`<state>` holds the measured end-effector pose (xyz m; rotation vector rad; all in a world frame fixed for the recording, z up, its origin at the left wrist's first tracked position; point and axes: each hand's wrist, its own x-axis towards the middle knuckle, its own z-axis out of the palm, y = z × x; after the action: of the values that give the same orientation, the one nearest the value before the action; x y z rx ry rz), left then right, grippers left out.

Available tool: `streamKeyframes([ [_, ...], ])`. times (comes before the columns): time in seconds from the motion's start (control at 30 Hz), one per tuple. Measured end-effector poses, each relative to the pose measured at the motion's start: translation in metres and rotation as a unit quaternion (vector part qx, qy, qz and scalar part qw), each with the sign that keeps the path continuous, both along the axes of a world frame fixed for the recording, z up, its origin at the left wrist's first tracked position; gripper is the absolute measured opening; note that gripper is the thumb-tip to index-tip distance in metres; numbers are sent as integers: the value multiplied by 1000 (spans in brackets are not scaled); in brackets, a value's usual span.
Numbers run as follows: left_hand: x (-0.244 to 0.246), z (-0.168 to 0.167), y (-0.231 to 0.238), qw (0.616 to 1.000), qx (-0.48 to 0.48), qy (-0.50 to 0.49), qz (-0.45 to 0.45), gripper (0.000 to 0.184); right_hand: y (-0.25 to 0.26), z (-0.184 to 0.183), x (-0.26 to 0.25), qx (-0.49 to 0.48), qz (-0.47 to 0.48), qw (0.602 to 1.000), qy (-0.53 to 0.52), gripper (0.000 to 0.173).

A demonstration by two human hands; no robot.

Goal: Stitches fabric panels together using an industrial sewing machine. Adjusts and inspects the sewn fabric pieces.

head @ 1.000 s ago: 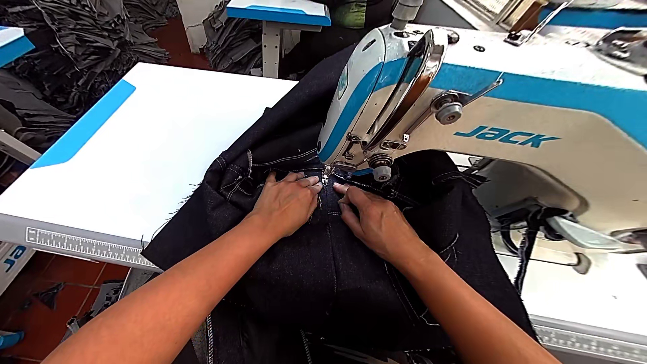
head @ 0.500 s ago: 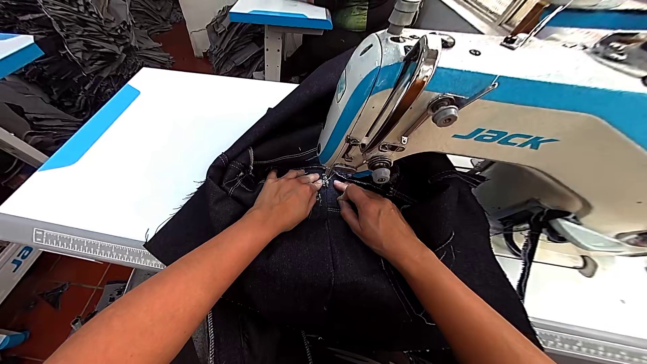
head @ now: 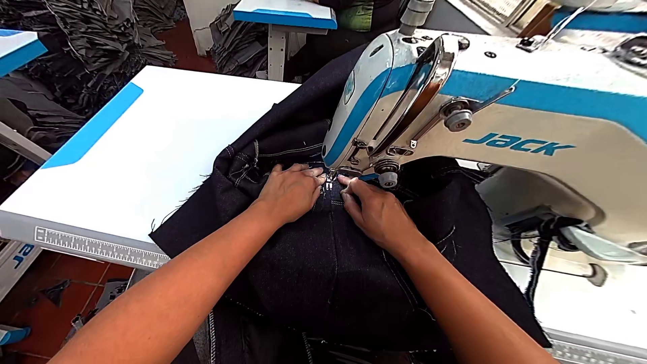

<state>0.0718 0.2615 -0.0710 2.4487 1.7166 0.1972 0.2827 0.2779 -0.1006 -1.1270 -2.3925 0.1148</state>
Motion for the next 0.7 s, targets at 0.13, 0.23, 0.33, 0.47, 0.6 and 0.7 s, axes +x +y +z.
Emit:
streamKeyframes([
  [0.13, -2, 0, 4, 1000, 1, -1, -4, 42, 4, 0, 0, -7, -4, 1000, -8, 31],
  [0.23, -4, 0, 15, 1000, 14, -11, -7, 41, 14, 1, -3, -23, -41, 999, -27, 34],
  [0.33, -7, 6, 28, 1000, 8, -19, -19, 38, 32, 1, -4, -46, -45, 998, -28, 38],
  [0.47, 0, 36, -12, 988, -126, 85, -31, 69, 5, 31, 3, -140, 6, 981, -134, 62],
  [0.6, 24, 60, -131, 939, -226, 258, -16, 62, -68, 49, 18, -177, 29, 943, -281, 95],
  [0.7, 37, 66, -162, 870, -337, 361, -13, 55, -89, 55, 37, -242, -3, 902, -359, 105],
])
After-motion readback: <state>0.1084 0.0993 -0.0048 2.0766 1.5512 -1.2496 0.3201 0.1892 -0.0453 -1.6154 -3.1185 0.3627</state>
